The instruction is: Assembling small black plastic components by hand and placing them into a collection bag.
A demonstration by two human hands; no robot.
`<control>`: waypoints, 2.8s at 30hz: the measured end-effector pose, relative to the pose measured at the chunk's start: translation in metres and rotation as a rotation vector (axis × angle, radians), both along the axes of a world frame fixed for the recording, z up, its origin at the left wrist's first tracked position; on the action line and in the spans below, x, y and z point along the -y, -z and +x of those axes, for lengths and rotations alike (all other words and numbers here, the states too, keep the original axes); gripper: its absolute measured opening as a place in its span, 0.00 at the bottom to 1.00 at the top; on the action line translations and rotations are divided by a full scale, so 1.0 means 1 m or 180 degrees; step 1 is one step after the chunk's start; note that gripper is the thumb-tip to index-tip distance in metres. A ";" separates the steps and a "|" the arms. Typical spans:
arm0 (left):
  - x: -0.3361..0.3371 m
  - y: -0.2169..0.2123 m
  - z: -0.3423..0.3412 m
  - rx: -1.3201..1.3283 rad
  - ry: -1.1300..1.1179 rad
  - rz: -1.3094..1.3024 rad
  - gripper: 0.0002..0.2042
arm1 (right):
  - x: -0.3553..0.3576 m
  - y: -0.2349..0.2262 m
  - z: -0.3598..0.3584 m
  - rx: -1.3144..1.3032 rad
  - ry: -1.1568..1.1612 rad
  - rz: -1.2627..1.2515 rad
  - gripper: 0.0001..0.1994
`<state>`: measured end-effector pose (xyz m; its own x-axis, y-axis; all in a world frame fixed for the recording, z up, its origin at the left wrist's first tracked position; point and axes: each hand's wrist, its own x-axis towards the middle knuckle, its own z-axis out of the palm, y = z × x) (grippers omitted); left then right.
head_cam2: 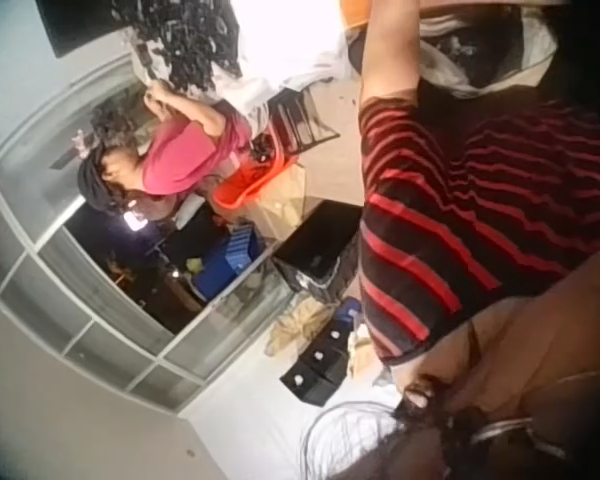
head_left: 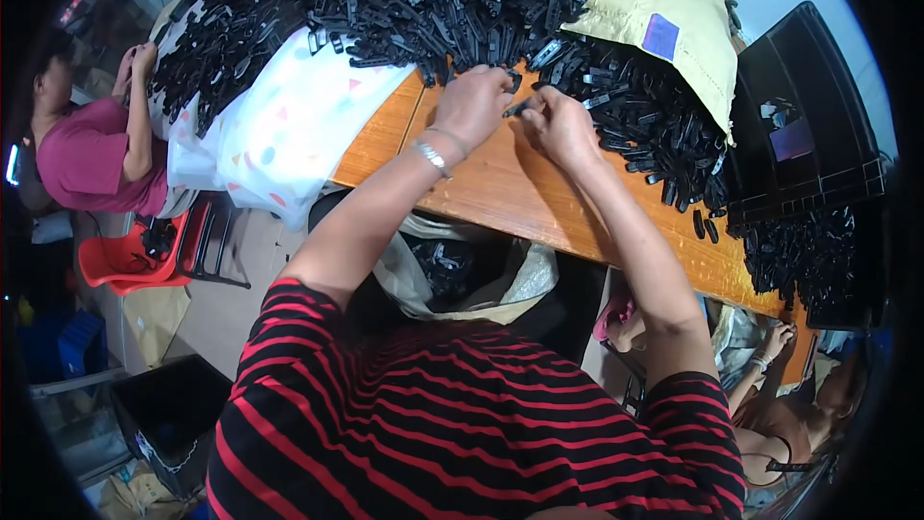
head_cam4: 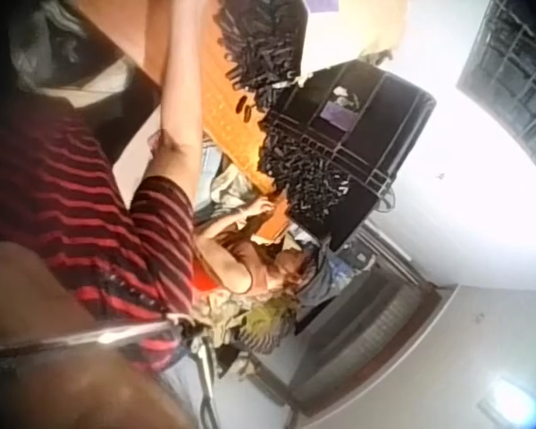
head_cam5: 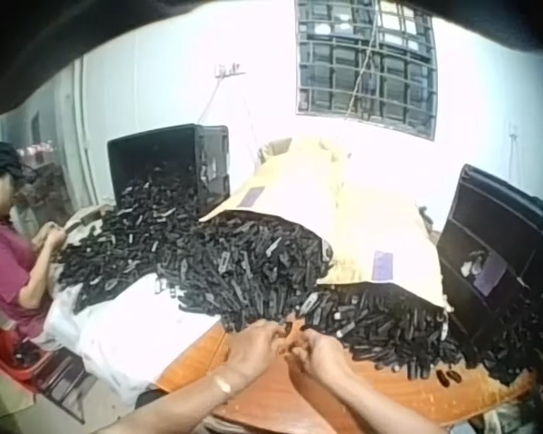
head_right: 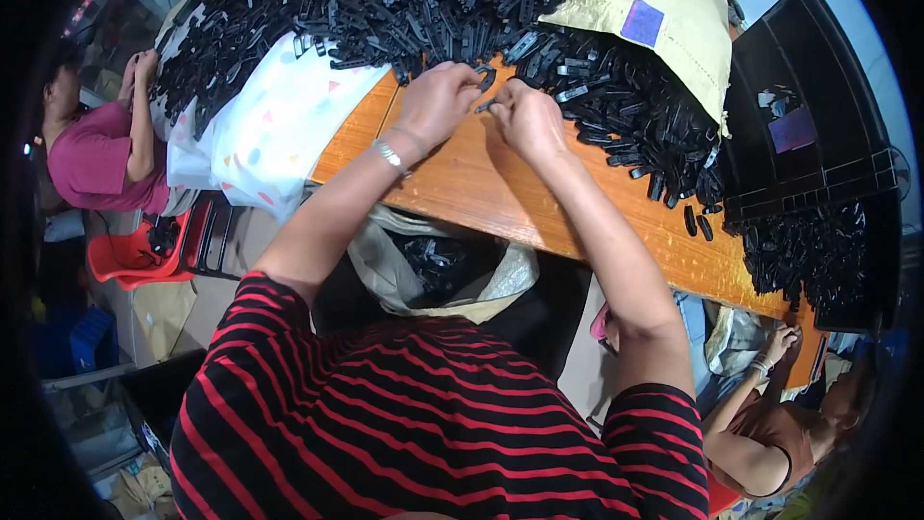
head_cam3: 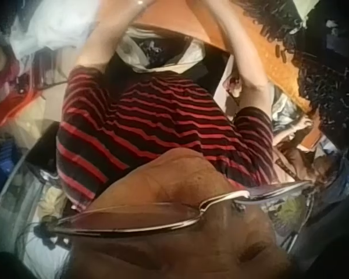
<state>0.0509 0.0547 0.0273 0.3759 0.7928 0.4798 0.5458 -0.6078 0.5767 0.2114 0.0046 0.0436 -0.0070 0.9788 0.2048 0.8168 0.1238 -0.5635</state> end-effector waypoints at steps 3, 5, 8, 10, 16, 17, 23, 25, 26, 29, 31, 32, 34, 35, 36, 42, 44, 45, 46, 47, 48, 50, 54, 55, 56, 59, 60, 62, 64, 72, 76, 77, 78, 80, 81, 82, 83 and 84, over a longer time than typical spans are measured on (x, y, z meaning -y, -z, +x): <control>-0.020 0.006 0.026 -0.0514 -0.0175 0.0177 0.08 | -0.018 0.015 -0.010 0.0180 0.0219 0.0123 0.12; -0.028 0.009 0.035 -0.0985 -0.0256 0.0143 0.08 | -0.018 0.022 -0.009 0.0160 0.0341 -0.0128 0.11; -0.032 0.012 0.037 -0.1062 -0.0228 0.0382 0.07 | -0.011 0.016 -0.006 0.0173 0.0305 -0.0265 0.11; -0.028 0.012 0.035 -0.1126 -0.0309 0.0339 0.07 | 0.002 0.012 -0.006 0.0190 0.0231 -0.0413 0.12; -0.002 0.010 0.019 -0.0964 -0.0210 0.0116 0.08 | 0.031 0.014 0.008 0.0882 -0.0603 0.0320 0.09; 0.003 0.010 0.016 -0.1029 -0.0173 0.0001 0.08 | 0.036 0.010 0.007 0.0878 -0.0614 0.0323 0.09; 0.027 0.006 -0.001 -0.1078 -0.0012 -0.0196 0.07 | 0.050 0.005 0.011 0.1055 -0.0484 0.0064 0.12; 0.030 0.005 -0.008 -0.1030 0.0009 -0.0281 0.06 | 0.054 0.001 0.012 0.0968 -0.0245 -0.0182 0.13; 0.028 0.003 -0.014 -0.1147 0.0187 -0.0137 0.06 | 0.057 -0.004 0.012 0.0967 -0.0259 -0.0182 0.13; 0.034 -0.007 -0.022 -0.1439 0.0373 0.0014 0.04 | 0.061 0.000 0.024 0.0499 -0.0419 -0.0030 0.09; 0.037 -0.013 -0.025 -0.1622 0.0360 0.0011 0.05 | 0.053 0.004 0.026 -0.0182 -0.0309 -0.0519 0.07; 0.038 -0.013 -0.028 -0.1697 0.0345 -0.0162 0.07 | 0.052 0.001 0.023 -0.0862 -0.0199 -0.1004 0.06; 0.042 -0.011 -0.035 -0.1774 0.0315 -0.0353 0.09 | 0.050 -0.005 0.012 -0.1344 -0.0078 -0.1310 0.04; 0.045 -0.010 -0.038 -0.1620 0.0239 -0.0335 0.11 | 0.049 -0.005 0.008 -0.1585 -0.0003 -0.1338 0.04; 0.047 -0.009 -0.040 -0.1467 0.0163 -0.0317 0.13 | 0.047 -0.005 0.005 -0.1826 0.0072 -0.1366 0.04; 0.049 -0.006 -0.059 0.1599 0.0570 -0.2160 0.11 | 0.027 0.005 -0.014 -0.2030 -0.0370 -0.1202 0.02; 0.043 -0.005 -0.061 0.1765 0.0575 -0.2451 0.09 | 0.021 0.006 -0.021 -0.2164 -0.0314 -0.1285 0.02; 0.038 -0.005 -0.062 0.1555 0.0538 -0.2576 0.08 | 0.018 0.009 -0.023 -0.2264 -0.0256 -0.1320 0.03; 0.036 -0.004 -0.062 0.1343 0.0502 -0.2697 0.08 | 0.015 0.012 -0.025 -0.2363 -0.0198 -0.1353 0.03; 0.034 -0.002 -0.061 0.1348 0.0502 -0.2697 0.08 | 0.012 0.015 -0.026 -0.2359 -0.0198 -0.1354 0.03; 0.034 0.001 -0.059 0.1308 0.0382 -0.2603 0.07 | 0.010 0.017 -0.028 -0.2387 -0.0148 -0.1384 0.05; 0.033 0.007 -0.058 0.1275 0.0255 -0.2513 0.07 | 0.008 0.021 -0.030 -0.2410 -0.0101 -0.1423 0.07; 0.034 0.013 -0.056 0.1067 0.0098 -0.2299 0.05 | 0.006 0.027 -0.029 -0.2023 -0.0044 -0.1462 0.09; 0.034 0.013 -0.056 0.0981 0.0042 -0.2360 0.05 | 0.005 0.029 -0.027 -0.1833 -0.0063 -0.1491 0.10; 0.035 0.012 -0.055 0.0976 0.0041 -0.2380 0.05 | 0.005 0.034 -0.025 -0.1839 -0.0054 -0.1508 0.10; 0.037 0.012 -0.053 0.0762 -0.0067 -0.2074 0.06 | 0.001 0.042 -0.023 -0.1293 -0.0185 -0.1210 0.13; 0.038 0.014 -0.054 0.0563 -0.0156 -0.1968 0.07 | 0.001 0.039 -0.024 -0.0909 -0.0170 -0.1074 0.15; 0.036 0.014 -0.054 0.0362 -0.0237 -0.1859 0.07 | 0.000 0.036 -0.024 -0.0526 -0.0149 -0.0933 0.16; 0.036 0.012 -0.053 0.0093 -0.0238 -0.1628 0.08 | -0.002 0.031 -0.021 -0.0388 -0.0130 -0.1148 0.18; 0.066 0.004 -0.093 -0.0272 0.0906 -0.2168 0.09 | 0.059 0.009 -0.019 -0.0509 -0.0865 -0.1538 0.18; 0.046 -0.015 -0.101 0.0144 0.0175 -0.2049 0.11 | 0.063 -0.018 0.018 0.0174 -0.0055 -0.0419 0.12; 0.034 -0.014 -0.098 0.0145 0.0181 -0.2029 0.11 | 0.057 -0.016 0.030 0.0500 0.0210 -0.0091 0.13; 0.021 -0.009 -0.095 -0.0102 -0.0225 -0.1044 0.14 | 0.048 -0.012 0.037 0.0822 0.0459 0.0245 0.16; 0.000 0.002 -0.086 -0.0344 -0.0619 -0.0050 0.16 | 0.033 -0.004 0.043 0.0919 0.0498 0.0091 0.22; -0.007 0.005 -0.079 -0.0385 -0.0677 0.0026 0.18 | 0.026 0.001 0.043 0.1116 0.0575 0.0071 0.23; -0.014 0.009 -0.073 -0.0427 -0.0737 0.0100 0.20 | 0.020 0.006 0.042 0.1312 0.0651 0.0048 0.24; -0.017 0.011 -0.067 -0.0424 -0.0766 0.0025 0.22 | 0.017 0.009 0.040 0.1322 0.0627 0.0068 0.25; -0.020 0.013 -0.064 -0.0430 -0.0766 0.0021 0.22 | 0.012 0.010 0.038 0.1317 0.0626 0.0062 0.25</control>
<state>-0.0127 0.0752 0.0139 0.2381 0.8641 0.4435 0.7468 -0.4548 0.4853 0.2492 -0.0073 0.0331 0.0934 0.9657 0.2424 0.9817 -0.0488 -0.1841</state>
